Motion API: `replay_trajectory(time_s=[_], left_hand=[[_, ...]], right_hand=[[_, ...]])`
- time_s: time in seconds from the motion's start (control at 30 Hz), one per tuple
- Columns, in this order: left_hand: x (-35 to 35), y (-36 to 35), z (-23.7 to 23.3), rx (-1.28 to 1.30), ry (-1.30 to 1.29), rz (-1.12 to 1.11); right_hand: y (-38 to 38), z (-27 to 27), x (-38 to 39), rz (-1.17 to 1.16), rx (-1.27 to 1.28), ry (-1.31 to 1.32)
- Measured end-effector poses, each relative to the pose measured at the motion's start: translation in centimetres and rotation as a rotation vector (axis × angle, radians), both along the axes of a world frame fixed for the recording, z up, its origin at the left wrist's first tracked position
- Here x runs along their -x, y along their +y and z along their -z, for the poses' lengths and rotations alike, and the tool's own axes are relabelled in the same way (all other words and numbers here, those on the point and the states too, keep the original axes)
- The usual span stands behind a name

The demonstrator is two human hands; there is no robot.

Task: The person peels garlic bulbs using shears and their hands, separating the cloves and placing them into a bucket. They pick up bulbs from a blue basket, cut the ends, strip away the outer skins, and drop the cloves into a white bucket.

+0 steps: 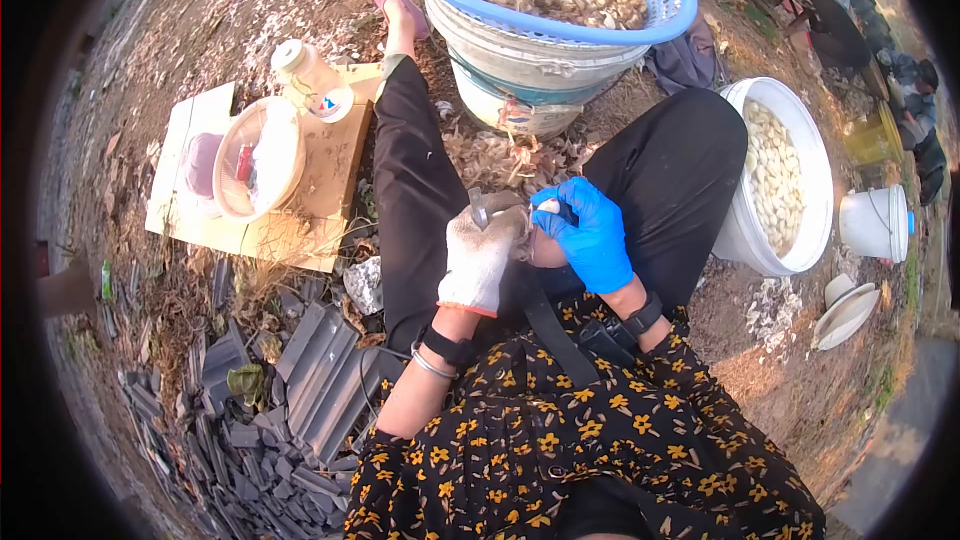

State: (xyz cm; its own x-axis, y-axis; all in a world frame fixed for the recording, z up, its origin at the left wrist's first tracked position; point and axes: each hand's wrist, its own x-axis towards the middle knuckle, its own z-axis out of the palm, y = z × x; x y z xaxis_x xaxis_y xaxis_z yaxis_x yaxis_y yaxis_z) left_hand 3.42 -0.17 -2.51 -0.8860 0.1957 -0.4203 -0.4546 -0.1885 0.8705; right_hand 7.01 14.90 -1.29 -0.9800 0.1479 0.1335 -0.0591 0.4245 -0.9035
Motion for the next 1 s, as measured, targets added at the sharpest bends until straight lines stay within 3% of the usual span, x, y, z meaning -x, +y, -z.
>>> replay_trajectory(time_s=[0.13, 0.23, 0.27, 0.5, 0.6, 0.7, 1.0], left_hand=[[-0.2, -1.2, -0.2, 0.036, 0.156, -0.044], [0.1, -1.7, 0.0, 0.23, 0.466, 0.194], [0.0, -1.8, -0.5, 0.454, 0.61, 0.265], [-0.2, -1.0, -2.3, 0.804, 0.785, 0.398], [-0.1, -1.5, -1.8, 0.822, 0.963, 0.418], [0.0, -1.9, -2.7, 0.871, 0.906, 0.545], [0.0, -1.2, 0.3, 0.567, 0.862, 0.378]], right_hand=[[0.1, 0.8, 0.1, 0.022, -0.244, 0.084], [0.4, 0.7, -0.1, -0.029, -0.451, 0.089], [0.5, 0.5, -0.1, -0.048, -0.508, 0.087], [1.0, 1.4, -0.2, -0.165, -0.556, 0.173], [1.2, 1.1, -0.3, -0.273, -0.657, 0.124], [1.3, 1.0, -0.2, -0.363, -0.751, 0.105], [1.6, 1.4, -0.4, -0.381, -0.791, 0.119]])
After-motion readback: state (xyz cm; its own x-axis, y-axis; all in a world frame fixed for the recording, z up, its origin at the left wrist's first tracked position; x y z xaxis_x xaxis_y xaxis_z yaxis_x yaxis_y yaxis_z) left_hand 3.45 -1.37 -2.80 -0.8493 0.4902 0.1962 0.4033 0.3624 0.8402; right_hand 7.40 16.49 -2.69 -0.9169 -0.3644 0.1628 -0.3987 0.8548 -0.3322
